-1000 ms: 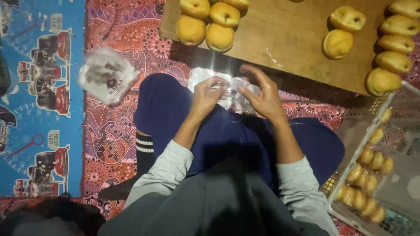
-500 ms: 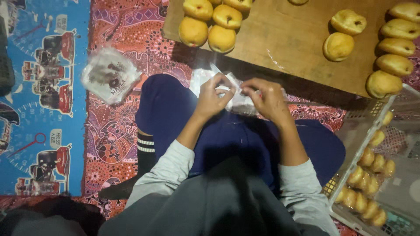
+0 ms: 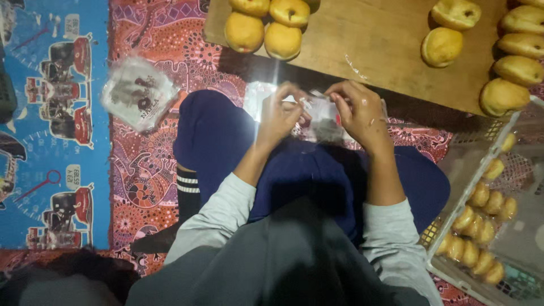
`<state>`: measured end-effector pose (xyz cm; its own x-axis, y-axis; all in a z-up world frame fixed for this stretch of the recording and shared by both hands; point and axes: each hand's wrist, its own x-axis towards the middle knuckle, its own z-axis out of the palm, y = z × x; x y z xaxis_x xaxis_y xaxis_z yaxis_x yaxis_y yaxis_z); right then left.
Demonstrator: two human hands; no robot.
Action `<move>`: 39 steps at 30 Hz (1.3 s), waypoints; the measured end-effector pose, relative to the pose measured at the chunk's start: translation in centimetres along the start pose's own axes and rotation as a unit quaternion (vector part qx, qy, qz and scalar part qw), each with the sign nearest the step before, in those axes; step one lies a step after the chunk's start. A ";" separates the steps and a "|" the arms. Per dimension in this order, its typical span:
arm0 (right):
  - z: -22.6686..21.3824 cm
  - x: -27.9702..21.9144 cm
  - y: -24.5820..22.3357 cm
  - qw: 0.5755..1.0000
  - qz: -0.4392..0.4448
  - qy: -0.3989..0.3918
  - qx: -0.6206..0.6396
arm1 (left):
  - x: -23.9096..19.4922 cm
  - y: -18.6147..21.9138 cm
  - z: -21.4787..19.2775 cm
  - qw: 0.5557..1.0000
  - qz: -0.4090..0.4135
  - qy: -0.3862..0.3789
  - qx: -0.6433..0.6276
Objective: The person sits on the floor and repeatedly places round buns into clear plastic bags, then ties the bags shut. The packaged buns are placed into a nearby plastic basket.
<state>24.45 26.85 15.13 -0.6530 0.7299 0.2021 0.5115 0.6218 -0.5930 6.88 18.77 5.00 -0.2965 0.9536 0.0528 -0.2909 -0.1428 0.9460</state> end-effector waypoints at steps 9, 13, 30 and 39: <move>-0.8 0.5 0.4 0.989 -0.030 -0.030 0.142 | 0.9 0.7 2.8 0.991 0.049 0.074 0.104; -0.8 -1.2 -3.3 0.975 -0.032 0.201 -0.087 | 1.0 0.2 3.7 0.972 0.060 0.143 0.175; 5.0 -4.8 4.3 0.804 0.129 0.151 0.561 | -2.0 -1.5 7.2 0.902 0.296 -0.085 0.303; 1.1 -2.2 3.1 0.985 -0.098 0.127 0.062 | 2.3 -5.0 8.3 0.902 -0.159 -0.086 -0.392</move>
<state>26.83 26.89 11.99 -0.5635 0.6569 0.5010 0.3080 0.7297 -0.6105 15.23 23.85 3.09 0.0416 0.9968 -0.0679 -0.9102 0.0659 0.4088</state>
